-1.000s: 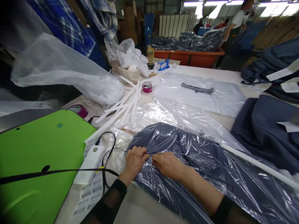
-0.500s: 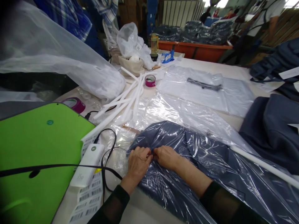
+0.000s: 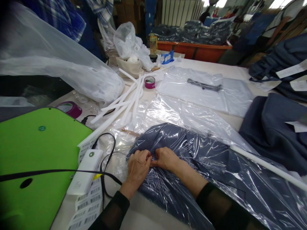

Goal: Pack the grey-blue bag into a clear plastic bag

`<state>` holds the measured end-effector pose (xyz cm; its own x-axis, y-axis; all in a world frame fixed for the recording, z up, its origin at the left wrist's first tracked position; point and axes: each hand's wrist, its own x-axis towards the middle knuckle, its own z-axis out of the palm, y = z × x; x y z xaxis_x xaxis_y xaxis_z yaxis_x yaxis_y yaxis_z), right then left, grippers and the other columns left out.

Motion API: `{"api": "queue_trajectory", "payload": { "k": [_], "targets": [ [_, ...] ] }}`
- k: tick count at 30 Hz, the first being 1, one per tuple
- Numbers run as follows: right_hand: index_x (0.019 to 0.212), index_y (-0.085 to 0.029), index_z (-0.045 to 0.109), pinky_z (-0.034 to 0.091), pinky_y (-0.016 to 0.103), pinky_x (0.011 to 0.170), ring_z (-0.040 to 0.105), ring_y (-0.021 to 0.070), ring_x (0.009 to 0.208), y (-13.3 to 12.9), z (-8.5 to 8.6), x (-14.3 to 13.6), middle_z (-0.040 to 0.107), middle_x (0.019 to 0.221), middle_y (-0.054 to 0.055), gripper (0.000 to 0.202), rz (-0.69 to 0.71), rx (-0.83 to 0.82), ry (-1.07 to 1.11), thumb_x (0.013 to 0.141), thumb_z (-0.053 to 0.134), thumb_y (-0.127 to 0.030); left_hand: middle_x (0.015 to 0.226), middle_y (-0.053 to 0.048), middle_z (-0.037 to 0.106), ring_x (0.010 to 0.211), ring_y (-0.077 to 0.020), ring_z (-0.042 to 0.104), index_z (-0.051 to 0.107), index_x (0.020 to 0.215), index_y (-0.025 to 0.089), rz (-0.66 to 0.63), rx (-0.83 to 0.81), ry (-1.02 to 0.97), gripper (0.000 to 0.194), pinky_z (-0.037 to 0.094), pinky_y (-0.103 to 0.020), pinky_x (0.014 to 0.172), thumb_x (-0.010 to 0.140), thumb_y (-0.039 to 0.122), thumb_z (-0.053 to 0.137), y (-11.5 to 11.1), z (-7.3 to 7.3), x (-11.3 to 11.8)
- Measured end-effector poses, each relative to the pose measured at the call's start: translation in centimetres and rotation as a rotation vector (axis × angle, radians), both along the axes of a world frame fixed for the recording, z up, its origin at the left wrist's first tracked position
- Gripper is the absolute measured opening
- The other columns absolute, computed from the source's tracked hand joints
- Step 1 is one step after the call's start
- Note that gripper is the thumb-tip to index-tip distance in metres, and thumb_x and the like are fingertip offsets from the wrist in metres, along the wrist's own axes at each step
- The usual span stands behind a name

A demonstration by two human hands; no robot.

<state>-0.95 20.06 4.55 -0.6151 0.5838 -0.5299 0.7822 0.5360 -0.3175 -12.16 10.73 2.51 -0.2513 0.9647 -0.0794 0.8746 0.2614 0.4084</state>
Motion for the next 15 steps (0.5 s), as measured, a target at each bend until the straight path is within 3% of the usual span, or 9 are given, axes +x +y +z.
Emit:
{"api": "queue_trajectory", "payload": {
  "k": [4, 7, 9, 15],
  "targets": [
    [0.088, -0.016, 0.065, 0.037, 0.025, 0.06, 0.062, 0.0191, 0.076, 0.4, 0.5, 0.0, 0.069, 0.084, 0.006, 0.032, 0.034, -0.028, -0.013, 0.077, 0.065, -0.046, 0.084, 0.001, 0.065, 0.088, -0.0208, 0.054, 0.057, 0.082, 0.023, -0.002, 0.009, 0.014, 0.007, 0.032, -0.036, 0.074, 0.087, 0.022, 0.052, -0.1, -0.3, 0.0],
    [0.091, -0.015, 0.066, 0.039, 0.023, 0.065, 0.063, 0.0162, 0.078, 1.0, 1.3, 0.0, 0.07, 0.087, 0.006, 0.016, 0.103, -0.072, -0.012, 0.082, 0.058, -0.026, 0.084, 0.0, 0.065, 0.088, -0.021, 0.054, 0.057, 0.083, 0.023, -0.001, 0.01, 0.031, 0.008, 0.031, -0.036, 0.074, 0.088, 0.023, 0.051, -0.1, -0.4, 0.1],
    [0.091, -0.014, 0.066, 0.039, 0.022, 0.067, 0.063, 0.0152, 0.08, 1.3, 1.7, 0.0, 0.071, 0.089, 0.007, 0.017, 0.134, -0.076, -0.011, 0.084, 0.05, -0.015, 0.084, 0.0, 0.065, 0.088, -0.0212, 0.054, 0.056, 0.083, 0.024, -0.002, 0.012, 0.039, 0.009, 0.031, -0.036, 0.074, 0.089, 0.024, 0.05, -0.1, -0.4, 0.2],
    [0.094, -0.014, 0.061, 0.039, 0.026, 0.068, 0.064, 0.0206, 0.085, 0.6, 1.5, 0.5, 0.07, 0.088, 0.01, 0.017, 0.141, 0.021, 0.003, 0.087, 0.046, -0.017, 0.083, 0.0, 0.064, 0.087, -0.0215, 0.054, 0.055, 0.08, 0.023, 0.0, 0.021, 0.061, 0.012, 0.03, -0.037, 0.074, 0.089, 0.023, 0.047, -0.1, -0.2, 0.3]
  ]
}}
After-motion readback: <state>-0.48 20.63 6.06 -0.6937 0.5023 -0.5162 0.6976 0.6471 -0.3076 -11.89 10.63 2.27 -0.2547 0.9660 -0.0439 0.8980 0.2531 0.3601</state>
